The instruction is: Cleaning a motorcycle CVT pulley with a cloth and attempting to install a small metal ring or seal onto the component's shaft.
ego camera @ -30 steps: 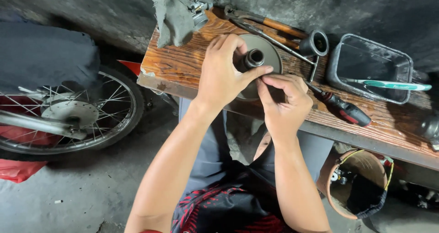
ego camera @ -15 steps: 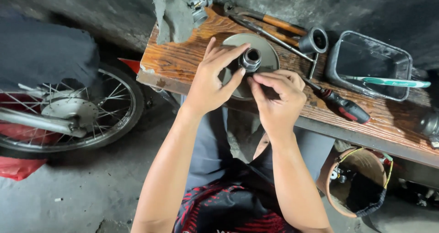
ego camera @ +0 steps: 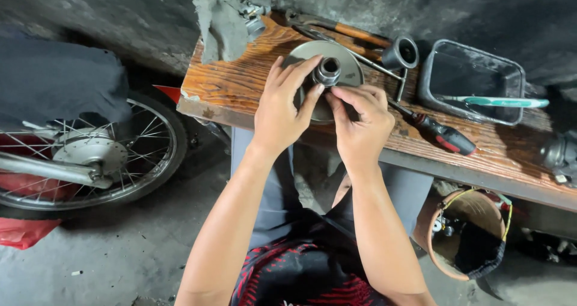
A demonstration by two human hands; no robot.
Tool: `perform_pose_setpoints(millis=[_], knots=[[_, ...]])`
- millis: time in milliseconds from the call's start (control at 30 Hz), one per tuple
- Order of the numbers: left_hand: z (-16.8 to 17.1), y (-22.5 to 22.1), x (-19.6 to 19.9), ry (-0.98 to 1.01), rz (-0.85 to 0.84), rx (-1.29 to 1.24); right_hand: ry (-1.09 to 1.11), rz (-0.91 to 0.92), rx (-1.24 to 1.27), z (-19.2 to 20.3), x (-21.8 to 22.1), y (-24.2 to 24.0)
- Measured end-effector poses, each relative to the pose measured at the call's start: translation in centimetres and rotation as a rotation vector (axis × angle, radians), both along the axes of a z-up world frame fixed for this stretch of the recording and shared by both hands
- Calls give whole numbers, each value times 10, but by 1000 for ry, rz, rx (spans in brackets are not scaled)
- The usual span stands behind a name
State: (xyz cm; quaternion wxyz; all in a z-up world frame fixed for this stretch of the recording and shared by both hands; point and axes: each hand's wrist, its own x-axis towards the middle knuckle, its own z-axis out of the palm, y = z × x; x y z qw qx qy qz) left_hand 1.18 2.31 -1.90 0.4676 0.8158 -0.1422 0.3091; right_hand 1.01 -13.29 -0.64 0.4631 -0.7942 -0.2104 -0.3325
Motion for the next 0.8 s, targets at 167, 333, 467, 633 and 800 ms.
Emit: perform_pose_setpoints(millis=[167, 333, 467, 633, 800], knots=[[0, 0, -1, 6, -6, 2, 15, -8, 17, 2, -1, -2], [-2, 1, -1, 5, -5, 11, 11, -55, 7, 2, -1, -3], [0, 1, 0, 6, -15, 8, 47, -46, 0, 3, 1, -4], [-1, 4, 1, 16, -37, 2, 120, -13, 27, 5, 6, -8], [-2, 1, 0, 21, -16, 56, 91, 13, -60, 7, 7, -12]])
